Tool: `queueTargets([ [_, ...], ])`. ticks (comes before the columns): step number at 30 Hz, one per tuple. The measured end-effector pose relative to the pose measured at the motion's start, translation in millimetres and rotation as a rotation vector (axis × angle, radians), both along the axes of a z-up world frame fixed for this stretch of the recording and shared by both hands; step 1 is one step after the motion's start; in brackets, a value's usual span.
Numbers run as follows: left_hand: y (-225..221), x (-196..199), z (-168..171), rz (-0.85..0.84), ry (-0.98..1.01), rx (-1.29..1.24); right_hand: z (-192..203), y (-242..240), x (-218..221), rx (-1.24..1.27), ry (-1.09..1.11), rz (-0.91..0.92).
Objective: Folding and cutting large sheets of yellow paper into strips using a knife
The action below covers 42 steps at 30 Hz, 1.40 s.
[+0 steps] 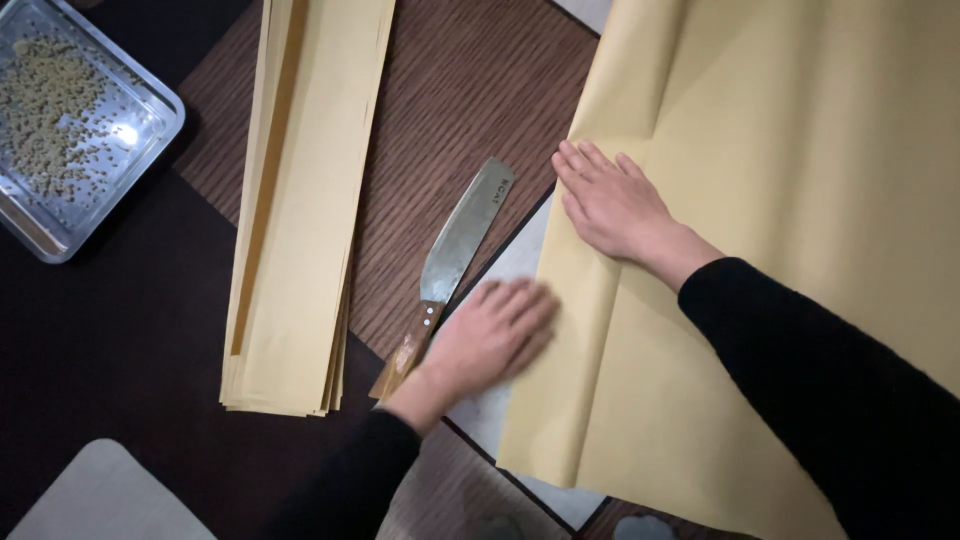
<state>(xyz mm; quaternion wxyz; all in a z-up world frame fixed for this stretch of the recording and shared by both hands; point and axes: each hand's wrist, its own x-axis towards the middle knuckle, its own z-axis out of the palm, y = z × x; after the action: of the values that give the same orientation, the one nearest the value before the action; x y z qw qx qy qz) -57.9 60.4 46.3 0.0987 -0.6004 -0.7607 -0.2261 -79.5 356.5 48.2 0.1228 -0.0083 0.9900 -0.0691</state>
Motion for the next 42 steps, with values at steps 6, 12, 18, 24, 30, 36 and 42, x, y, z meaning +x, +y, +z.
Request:
queueTargets([
  [6, 51, -44, -43, 0.127, 0.032, -0.133, 8, 1, 1, -0.014, 0.030, 0.035],
  [12, 47, -44, -44, 0.111, -0.047, -0.088, -6, 6, 6, 0.095, 0.113, 0.057],
  [18, 49, -45, -47, 0.109, -0.034, -0.096, -7, 21, -12, 0.128, 0.128, 0.041],
  [24, 49, -45, -41, 0.111, -0.033, -0.083, -8, 35, -35, 0.094, 0.164, 0.013],
  [30, 50, -43, -42, 0.127, -0.061, -0.054, -3, 49, -64, 0.072, 0.138, -0.046],
  [36, 50, -44, -41, 0.133, -0.074, -0.049, -16, 61, -86, 0.099, 0.149, -0.077],
  [42, 50, -45, -40, 0.135, -0.061, -0.044, -17, 25, -79, 0.062, 0.136, -0.178],
])
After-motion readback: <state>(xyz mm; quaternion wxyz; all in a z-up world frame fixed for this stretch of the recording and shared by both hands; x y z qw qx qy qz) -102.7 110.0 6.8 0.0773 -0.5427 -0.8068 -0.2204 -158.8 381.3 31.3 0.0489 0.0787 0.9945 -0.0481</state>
